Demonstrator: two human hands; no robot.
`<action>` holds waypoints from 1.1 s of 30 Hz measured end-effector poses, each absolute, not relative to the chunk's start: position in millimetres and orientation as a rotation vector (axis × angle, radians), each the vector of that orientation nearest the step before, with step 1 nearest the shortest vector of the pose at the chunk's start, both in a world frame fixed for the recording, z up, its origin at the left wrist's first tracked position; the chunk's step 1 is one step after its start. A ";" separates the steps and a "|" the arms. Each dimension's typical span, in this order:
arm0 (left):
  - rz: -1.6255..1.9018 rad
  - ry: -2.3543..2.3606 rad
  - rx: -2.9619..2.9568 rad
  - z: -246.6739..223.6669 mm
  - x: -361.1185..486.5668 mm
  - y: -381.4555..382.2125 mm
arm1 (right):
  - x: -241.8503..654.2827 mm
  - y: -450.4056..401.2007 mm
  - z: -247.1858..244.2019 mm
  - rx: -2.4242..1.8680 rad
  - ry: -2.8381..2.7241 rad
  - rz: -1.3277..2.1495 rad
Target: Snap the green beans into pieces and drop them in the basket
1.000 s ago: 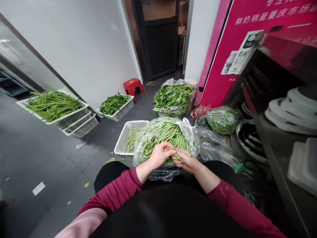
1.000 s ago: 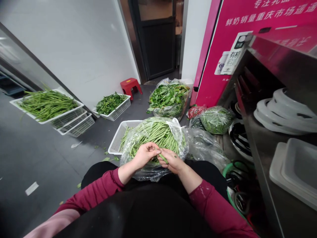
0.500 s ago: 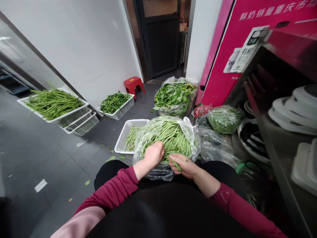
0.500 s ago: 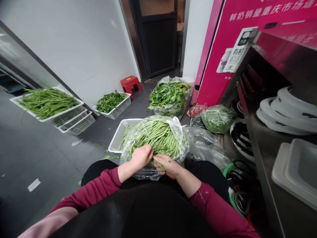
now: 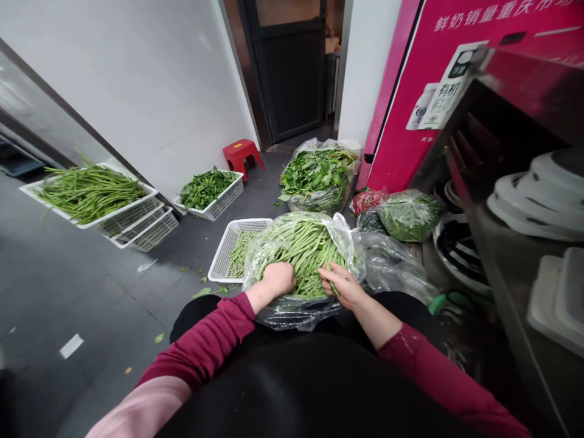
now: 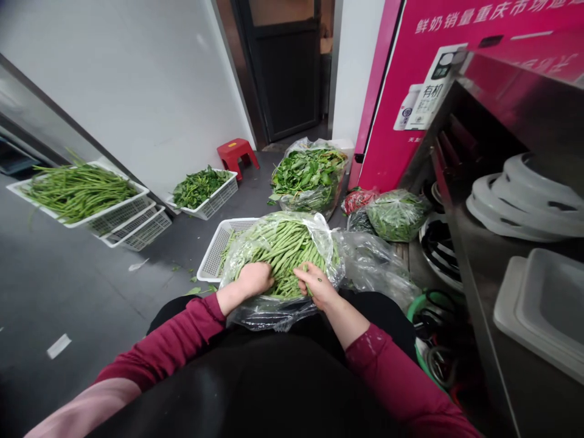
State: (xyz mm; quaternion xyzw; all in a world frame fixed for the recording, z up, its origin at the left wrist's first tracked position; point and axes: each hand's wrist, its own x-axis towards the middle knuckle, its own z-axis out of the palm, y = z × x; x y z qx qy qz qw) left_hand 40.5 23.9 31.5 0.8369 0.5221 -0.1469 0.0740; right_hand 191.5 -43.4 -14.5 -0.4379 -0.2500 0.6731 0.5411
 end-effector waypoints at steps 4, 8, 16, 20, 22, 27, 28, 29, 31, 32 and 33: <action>-0.164 1.593 2.513 41.3 32.9 15.8 | 187.3 -42.1 -15.8 -1.042 -0.566 1.747; 0.047 1.432 2.566 42.9 38.7 -6.5 | 179.8 -35.8 -18.1 -0.939 -0.467 1.845; 0.398 1.255 2.385 24.8 34.4 -17.2 | 171.7 -29.9 -18.4 -0.916 -0.529 1.506; 0.444 1.224 2.379 20.1 32.4 -14.4 | 172.7 -29.0 -16.8 -0.939 -0.514 1.441; 0.364 1.268 2.375 20.7 33.1 -14.5 | 172.3 -29.5 -16.6 -0.937 -0.506 1.438; 0.034 0.840 2.699 32.7 35.2 -22.2 | 171.5 -31.0 -16.3 -1.011 -0.593 1.442; -0.069 0.681 2.756 35.2 35.7 -23.8 | 172.9 -30.6 -15.7 -1.029 -0.605 1.445; -0.147 0.582 2.793 37.4 36.2 -24.3 | 175.1 -30.1 -14.7 -1.041 -0.607 1.447; -0.182 0.641 2.822 40.2 36.4 -19.9 | 181.0 -29.7 -11.9 -1.025 -0.600 1.474; -0.144 0.780 2.805 41.1 35.8 -14.7 | 184.2 -30.2 -10.3 -0.996 -0.612 1.510; -0.076 0.936 2.760 41.9 34.8 -7.6 | 186.9 -31.4 -8.9 -0.954 -0.637 1.562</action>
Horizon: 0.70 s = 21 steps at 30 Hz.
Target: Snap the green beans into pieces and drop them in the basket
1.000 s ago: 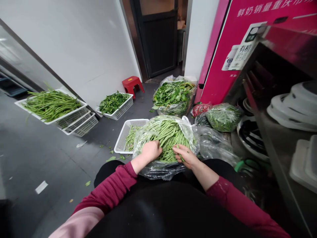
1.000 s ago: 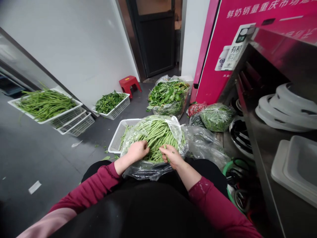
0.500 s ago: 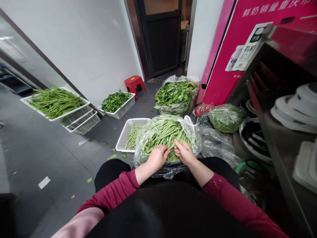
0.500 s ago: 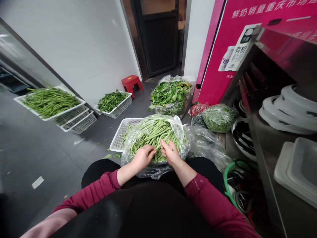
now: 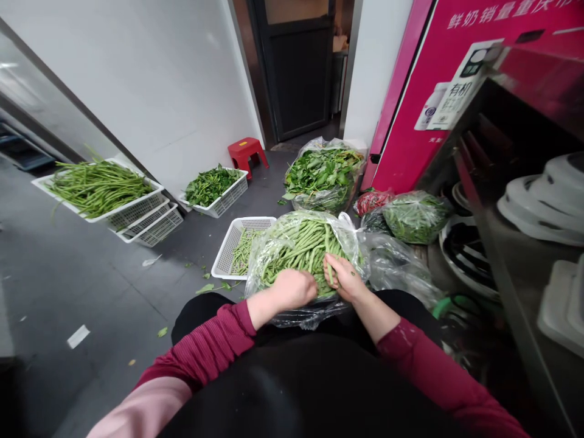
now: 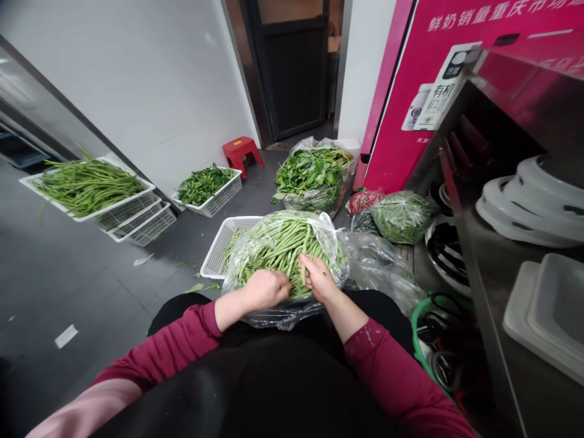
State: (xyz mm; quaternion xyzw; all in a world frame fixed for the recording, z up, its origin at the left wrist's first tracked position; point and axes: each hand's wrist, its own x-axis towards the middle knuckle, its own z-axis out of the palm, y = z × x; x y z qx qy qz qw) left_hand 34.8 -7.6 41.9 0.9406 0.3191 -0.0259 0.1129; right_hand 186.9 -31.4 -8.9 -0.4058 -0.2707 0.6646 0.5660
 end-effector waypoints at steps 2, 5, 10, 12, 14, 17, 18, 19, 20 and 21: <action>0.135 1.174 2.589 43.2 32.3 9.2 | 190.4 -35.6 -7.2 -0.843 -0.700 1.705; 0.402 1.203 2.084 43.8 31.1 30.0 | 191.0 -43.3 -7.3 -0.695 -0.782 1.894; 0.545 0.880 1.102 41.0 41.4 38.3 | 190.2 -48.3 -9.3 -0.534 -0.821 2.014; 0.652 0.830 1.007 40.9 45.9 37.7 | 190.3 -48.3 -9.5 -0.505 -0.817 2.039; 0.720 0.831 1.042 41.8 48.9 37.7 | 189.9 -48.4 -9.6 -0.514 -0.793 2.050; 0.796 0.901 1.208 43.3 50.3 39.0 | 187.9 -48.6 -10.0 -0.565 -0.688 2.045; 0.834 0.946 1.280 44.1 50.0 38.9 | 186.9 -48.3 -10.4 -0.586 -0.643 2.036; 0.882 1.002 1.362 45.2 49.4 38.0 | 186.1 -47.7 -11.0 -0.612 -0.600 2.018; 0.932 1.062 1.457 46.9 48.5 35.8 | 185.4 -46.6 -12.0 -0.641 -0.559 1.993; 0.972 1.112 1.570 49.3 47.5 32.1 | 185.1 -45.0 -13.4 -0.675 -0.518 1.962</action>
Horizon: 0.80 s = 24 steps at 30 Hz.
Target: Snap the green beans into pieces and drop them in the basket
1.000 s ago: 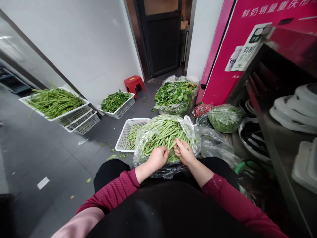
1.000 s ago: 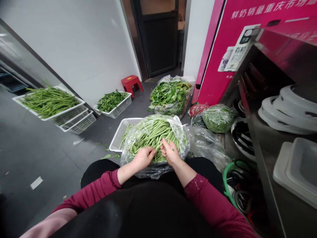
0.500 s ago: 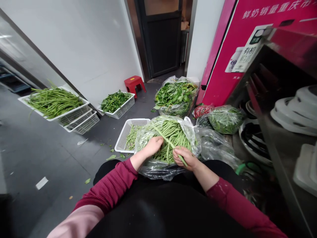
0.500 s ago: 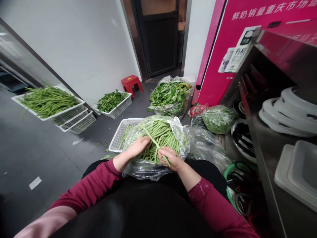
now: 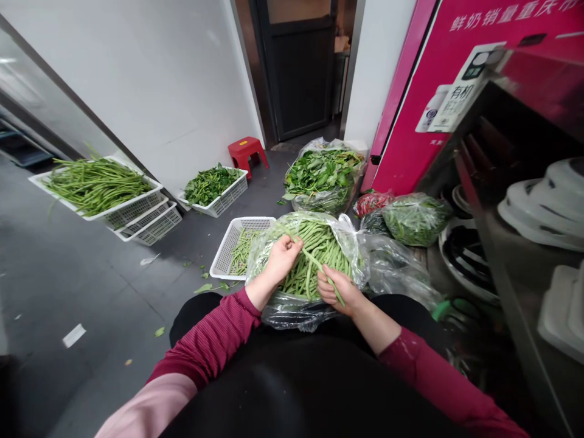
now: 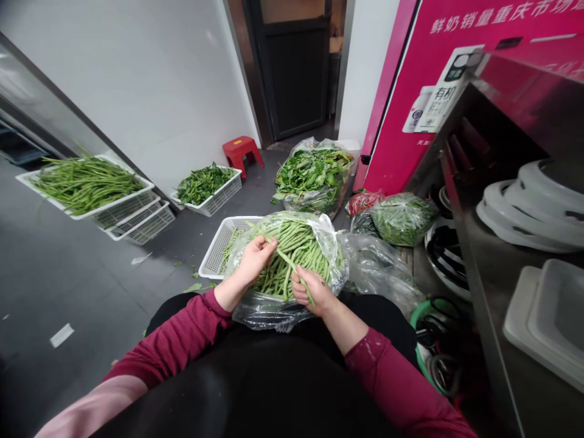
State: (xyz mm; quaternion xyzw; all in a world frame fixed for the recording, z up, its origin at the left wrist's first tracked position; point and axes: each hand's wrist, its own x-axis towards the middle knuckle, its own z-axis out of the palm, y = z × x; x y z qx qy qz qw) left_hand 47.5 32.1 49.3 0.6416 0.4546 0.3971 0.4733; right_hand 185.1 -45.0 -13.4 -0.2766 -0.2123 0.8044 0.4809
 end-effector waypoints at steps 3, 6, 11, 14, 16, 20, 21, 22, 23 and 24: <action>0.975 1.087 1.940 59.7 46.1 12.9 | 186.2 -38.4 -19.1 -0.805 -0.354 1.855; 0.864 0.967 1.964 65.4 50.7 -6.8 | 187.2 -33.6 -22.6 -0.881 -0.264 1.746; 0.584 0.908 1.365 45.7 60.9 -11.0 | 180.7 -39.7 -16.6 -0.842 -0.414 1.977; 0.626 0.890 1.251 34.9 57.3 -5.6 | 179.3 -45.0 -13.1 -0.778 -0.392 2.103; 0.631 0.844 1.181 36.3 51.7 -0.9 | 181.2 -46.8 -12.7 -0.711 -0.414 2.106; 0.667 0.768 1.092 51.3 43.1 14.1 | 185.1 -48.4 -13.8 -0.644 -0.525 2.098; 0.685 0.769 1.099 54.4 42.6 18.3 | 185.4 -48.5 -13.9 -0.641 -0.533 2.104; 0.697 0.779 1.116 56.6 42.8 22.0 | 185.4 -48.5 -13.9 -0.642 -0.530 2.108; 0.707 0.792 1.139 57.7 43.4 25.1 | 185.2 -48.3 -13.6 -0.647 -0.518 2.102; 0.724 0.808 1.167 57.9 44.4 27.3 | 184.9 -48.0 -13.0 -0.653 -0.499 2.085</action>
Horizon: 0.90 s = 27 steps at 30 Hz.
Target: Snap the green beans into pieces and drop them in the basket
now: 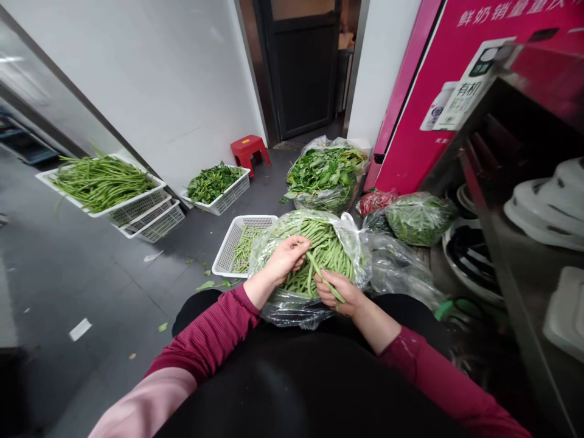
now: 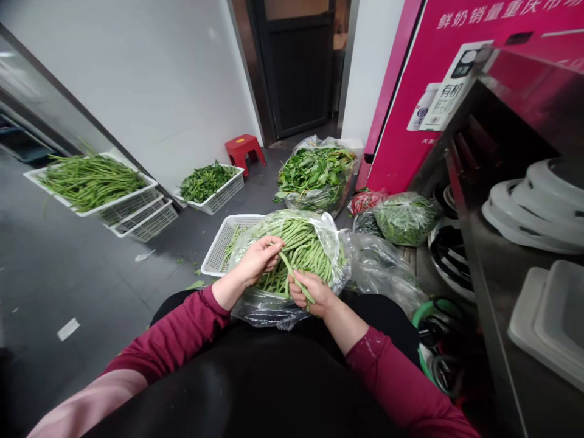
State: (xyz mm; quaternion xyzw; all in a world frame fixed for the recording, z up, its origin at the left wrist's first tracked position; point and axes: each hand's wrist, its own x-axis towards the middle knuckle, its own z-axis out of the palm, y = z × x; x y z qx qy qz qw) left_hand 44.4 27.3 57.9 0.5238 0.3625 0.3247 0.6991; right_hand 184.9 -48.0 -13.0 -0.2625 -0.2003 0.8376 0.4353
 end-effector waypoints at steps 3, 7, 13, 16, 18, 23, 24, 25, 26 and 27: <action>0.817 0.867 1.290 55.1 46.2 26.9 | 184.5 -46.6 -10.7 -0.677 -0.437 1.995; 0.887 1.027 1.740 52.3 42.3 7.6 | 187.8 -42.1 -10.5 -0.714 -0.353 1.877; 0.637 0.777 2.364 57.0 40.2 -31.7 | 196.4 -29.7 -20.0 -0.825 -0.302 1.654; 0.581 0.891 2.313 53.0 43.0 -29.5 | 192.0 -31.3 -22.1 -0.837 -0.302 1.744; 0.551 0.994 2.327 46.4 42.8 -20.9 | 186.9 -35.9 -21.1 -0.861 -0.317 1.903; 0.391 1.052 2.710 29.2 37.8 0.4 | 183.1 -44.1 -14.6 -0.831 -0.354 2.063; 0.356 1.046 2.757 27.0 37.7 3.9 | 183.8 -44.6 -13.5 -0.829 -0.355 2.056; 0.321 1.050 2.777 25.4 37.8 7.7 | 184.8 -44.9 -12.6 -0.843 -0.362 2.040; 0.289 1.074 2.764 24.5 38.0 11.7 | 185.8 -45.1 -12.1 -0.862 -0.377 2.015; 0.261 1.121 2.721 24.3 37.9 15.8 | 187.2 -45.2 -11.8 -0.877 -0.401 1.986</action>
